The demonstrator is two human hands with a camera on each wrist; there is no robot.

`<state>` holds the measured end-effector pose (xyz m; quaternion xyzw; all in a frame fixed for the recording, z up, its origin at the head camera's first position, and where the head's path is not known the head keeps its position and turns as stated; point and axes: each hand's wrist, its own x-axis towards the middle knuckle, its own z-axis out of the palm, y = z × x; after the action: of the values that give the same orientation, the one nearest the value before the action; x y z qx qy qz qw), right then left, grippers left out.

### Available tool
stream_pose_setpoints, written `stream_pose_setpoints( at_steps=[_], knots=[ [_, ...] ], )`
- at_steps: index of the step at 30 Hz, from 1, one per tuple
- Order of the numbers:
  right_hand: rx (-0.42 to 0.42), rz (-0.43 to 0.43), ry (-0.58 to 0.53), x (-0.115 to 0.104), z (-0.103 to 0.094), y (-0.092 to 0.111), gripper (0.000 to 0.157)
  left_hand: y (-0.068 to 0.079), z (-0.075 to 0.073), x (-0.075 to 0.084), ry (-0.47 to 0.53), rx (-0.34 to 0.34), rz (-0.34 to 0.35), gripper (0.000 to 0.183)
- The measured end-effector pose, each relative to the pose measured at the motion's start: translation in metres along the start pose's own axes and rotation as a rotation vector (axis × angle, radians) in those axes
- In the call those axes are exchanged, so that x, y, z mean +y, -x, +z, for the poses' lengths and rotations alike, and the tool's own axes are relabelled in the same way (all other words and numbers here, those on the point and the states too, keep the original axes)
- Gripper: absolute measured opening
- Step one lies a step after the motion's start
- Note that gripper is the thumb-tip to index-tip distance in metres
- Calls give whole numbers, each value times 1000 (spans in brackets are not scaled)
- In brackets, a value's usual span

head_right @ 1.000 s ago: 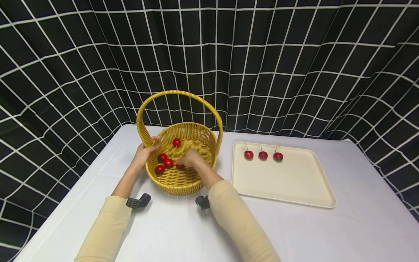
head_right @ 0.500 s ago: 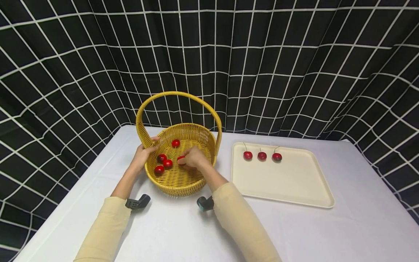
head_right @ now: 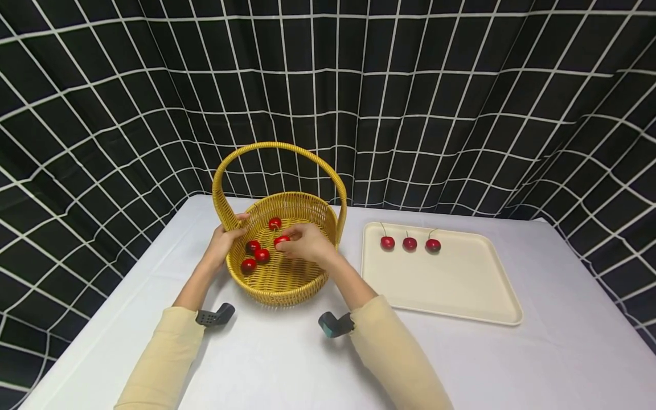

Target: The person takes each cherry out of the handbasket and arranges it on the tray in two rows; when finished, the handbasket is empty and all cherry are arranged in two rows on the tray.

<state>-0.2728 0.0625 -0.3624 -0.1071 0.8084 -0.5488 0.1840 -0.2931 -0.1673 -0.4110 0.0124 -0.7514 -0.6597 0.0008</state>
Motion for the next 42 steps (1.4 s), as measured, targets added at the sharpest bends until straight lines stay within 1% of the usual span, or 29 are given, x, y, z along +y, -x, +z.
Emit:
stream_pose_setpoints(
  at_steps=[2, 6, 9, 10, 13, 17, 21, 26, 29, 32, 36, 40, 42],
  knots=[
    [10, -20, 11, 2, -5, 6, 39, 2, 0, 4, 8, -8, -9, 44],
    [24, -63, 48, 5, -17, 18, 39, 12, 3, 18, 1, -14, -8, 45],
    [18, -97, 44, 8, -28, 27, 40, 14, 4, 22, -8, -13, -1, 45],
    [12, -106, 36, 10, -31, 29, 41, 13, 3, 20, -1, -11, -1, 45],
    [21, -129, 69, 13, -41, 39, 44, 6, 2, 12, 14, -11, 1, 45],
    [34, -139, 96, 14, -54, 52, 44, -1, 0, 1, 14, 0, 28, 45],
    [29, -146, 73, 15, -66, 65, 46, -4, 0, -4, 7, 10, 48, 45],
    [14, -150, 46, 18, -80, 79, 47, -4, -1, -5, 7, 12, 35, 45],
    [25, -151, 28, 22, -89, 86, 47, -3, -1, -5, 11, 10, 34, 45],
    [59, -150, 33, 27, -101, 91, 48, -3, -1, -5, 14, 5, 40, 45],
    [112, -137, 13, 36, -116, 96, 50, -3, 0, -5, 19, 0, 36, 45],
    [162, -131, 4, 45, -129, 99, 52, -2, 0, -3, 28, -3, 19, 45],
    [185, -135, 3, 48, -135, 99, 52, 0, 0, 1, 32, -3, 2, 45]
  ],
)
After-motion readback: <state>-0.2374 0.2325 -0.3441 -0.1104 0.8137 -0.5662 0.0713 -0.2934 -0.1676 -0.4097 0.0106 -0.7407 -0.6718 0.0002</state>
